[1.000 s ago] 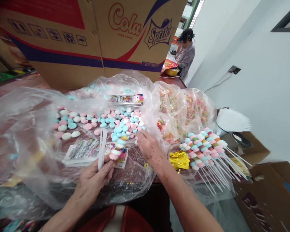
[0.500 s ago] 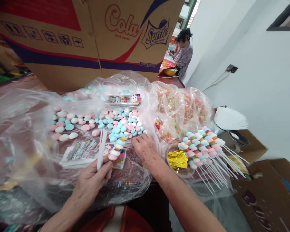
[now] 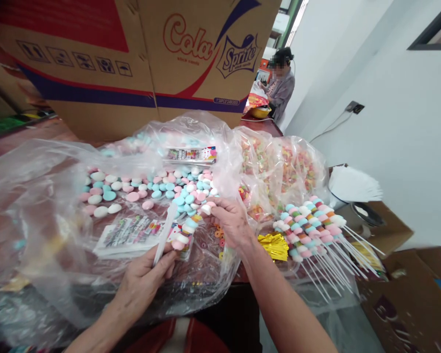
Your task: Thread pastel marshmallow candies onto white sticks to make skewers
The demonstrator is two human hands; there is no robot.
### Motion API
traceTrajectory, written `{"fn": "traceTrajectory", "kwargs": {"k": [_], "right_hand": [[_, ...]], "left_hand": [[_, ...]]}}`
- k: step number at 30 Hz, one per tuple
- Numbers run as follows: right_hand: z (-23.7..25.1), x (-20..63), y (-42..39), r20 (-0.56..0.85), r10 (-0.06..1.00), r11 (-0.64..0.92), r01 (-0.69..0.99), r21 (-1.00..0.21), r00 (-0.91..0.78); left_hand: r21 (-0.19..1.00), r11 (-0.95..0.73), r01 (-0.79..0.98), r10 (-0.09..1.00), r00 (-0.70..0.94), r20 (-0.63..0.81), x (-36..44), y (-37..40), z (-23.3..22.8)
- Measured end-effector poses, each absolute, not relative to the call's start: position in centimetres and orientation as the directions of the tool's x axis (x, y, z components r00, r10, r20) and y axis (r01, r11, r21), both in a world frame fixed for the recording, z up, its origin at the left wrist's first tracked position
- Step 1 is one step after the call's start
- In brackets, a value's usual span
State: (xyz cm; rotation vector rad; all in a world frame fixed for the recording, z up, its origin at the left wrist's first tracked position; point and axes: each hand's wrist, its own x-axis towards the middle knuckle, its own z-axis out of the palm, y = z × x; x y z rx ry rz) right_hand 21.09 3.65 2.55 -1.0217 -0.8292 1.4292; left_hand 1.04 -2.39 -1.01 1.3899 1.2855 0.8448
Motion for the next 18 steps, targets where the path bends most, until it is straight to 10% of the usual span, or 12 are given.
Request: {"fn": "traceTrajectory", "kwargs": {"k": [18], "right_hand": [[1.8, 20.9, 3.3, -0.015, 0.998, -0.027, -0.209, -0.978, -0.056]], "left_hand": [[0.949, 0.088, 0.302, 0.974, 0.173, -0.146, 1.3, -2.3, -0.6]]}}
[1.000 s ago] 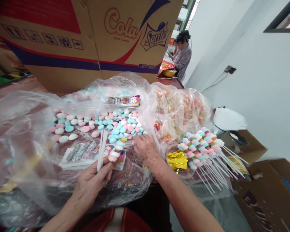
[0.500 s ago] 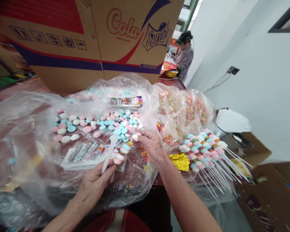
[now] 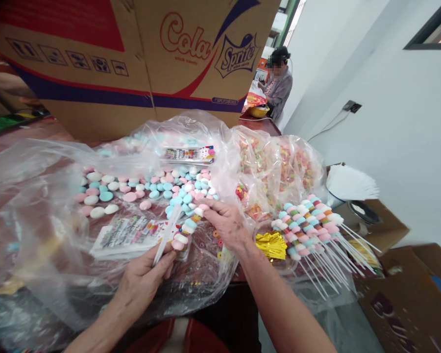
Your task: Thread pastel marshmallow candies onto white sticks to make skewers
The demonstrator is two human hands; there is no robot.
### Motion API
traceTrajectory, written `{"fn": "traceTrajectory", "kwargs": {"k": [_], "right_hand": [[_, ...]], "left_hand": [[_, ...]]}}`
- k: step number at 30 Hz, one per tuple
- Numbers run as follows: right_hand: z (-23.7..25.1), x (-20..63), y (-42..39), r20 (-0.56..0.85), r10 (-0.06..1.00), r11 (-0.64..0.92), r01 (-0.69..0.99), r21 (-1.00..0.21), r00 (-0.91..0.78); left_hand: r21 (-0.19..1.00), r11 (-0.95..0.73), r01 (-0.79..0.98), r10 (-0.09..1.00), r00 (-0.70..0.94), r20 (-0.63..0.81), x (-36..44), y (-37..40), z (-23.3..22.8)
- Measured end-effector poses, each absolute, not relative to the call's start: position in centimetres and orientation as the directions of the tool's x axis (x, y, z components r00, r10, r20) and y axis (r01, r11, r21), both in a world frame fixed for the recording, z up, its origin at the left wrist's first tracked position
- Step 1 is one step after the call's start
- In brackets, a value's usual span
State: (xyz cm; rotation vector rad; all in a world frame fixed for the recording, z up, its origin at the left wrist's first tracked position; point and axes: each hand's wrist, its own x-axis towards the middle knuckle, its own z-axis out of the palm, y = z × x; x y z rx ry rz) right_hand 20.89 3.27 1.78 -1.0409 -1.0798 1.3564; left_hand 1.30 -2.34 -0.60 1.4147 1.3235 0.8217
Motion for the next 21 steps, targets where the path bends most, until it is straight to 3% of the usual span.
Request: {"fn": "traceTrajectory", "kwargs": {"k": [13, 21], "right_hand": [[1.5, 21.8, 2.9, 0.077, 0.988, 0.103, 0.199, -0.974, -0.137], [0.7, 20.9, 1.9, 0.141, 0.983, 0.166, 0.246, -0.955, -0.116]], "left_hand": [[0.957, 0.079, 0.28, 0.98, 0.154, -0.126, 1.4, -2.3, -0.9], [0.955, 0.092, 0.283, 0.981, 0.14, -0.136, 1.7, -2.1, 0.2]]}}
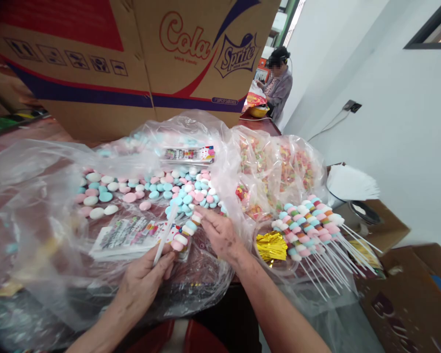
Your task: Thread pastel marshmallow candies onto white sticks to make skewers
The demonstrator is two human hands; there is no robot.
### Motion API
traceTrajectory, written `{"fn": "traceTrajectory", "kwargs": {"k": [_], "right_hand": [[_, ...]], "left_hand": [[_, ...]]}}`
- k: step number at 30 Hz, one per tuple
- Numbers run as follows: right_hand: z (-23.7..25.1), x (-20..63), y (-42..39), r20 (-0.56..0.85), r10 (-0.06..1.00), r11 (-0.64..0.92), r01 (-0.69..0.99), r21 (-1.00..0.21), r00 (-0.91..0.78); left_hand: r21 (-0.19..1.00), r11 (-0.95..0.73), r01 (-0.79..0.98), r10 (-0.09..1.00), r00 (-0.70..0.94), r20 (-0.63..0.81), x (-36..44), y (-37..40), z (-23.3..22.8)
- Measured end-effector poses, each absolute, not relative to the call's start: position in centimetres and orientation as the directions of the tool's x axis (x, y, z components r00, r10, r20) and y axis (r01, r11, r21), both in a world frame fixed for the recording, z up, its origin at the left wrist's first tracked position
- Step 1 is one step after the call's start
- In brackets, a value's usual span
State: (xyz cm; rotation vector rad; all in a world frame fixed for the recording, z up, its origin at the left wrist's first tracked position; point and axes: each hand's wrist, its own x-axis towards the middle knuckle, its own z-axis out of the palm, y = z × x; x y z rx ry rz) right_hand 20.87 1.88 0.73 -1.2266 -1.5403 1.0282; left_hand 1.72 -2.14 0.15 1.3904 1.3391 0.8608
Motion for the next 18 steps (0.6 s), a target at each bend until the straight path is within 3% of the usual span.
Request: {"fn": "traceTrajectory", "kwargs": {"k": [8, 18], "right_hand": [[-0.4, 20.3, 1.3, 0.343, 0.928, 0.37, 0.431, -0.823, -0.142], [0.0, 19.5, 0.9, 0.359, 0.917, 0.398, 0.455, -0.796, -0.174]], "left_hand": [[0.95, 0.081, 0.301, 0.982, 0.139, -0.127, 1.7, -2.2, 0.1], [0.953, 0.076, 0.292, 0.987, 0.114, -0.114, 1.4, -2.2, -0.5]]}}
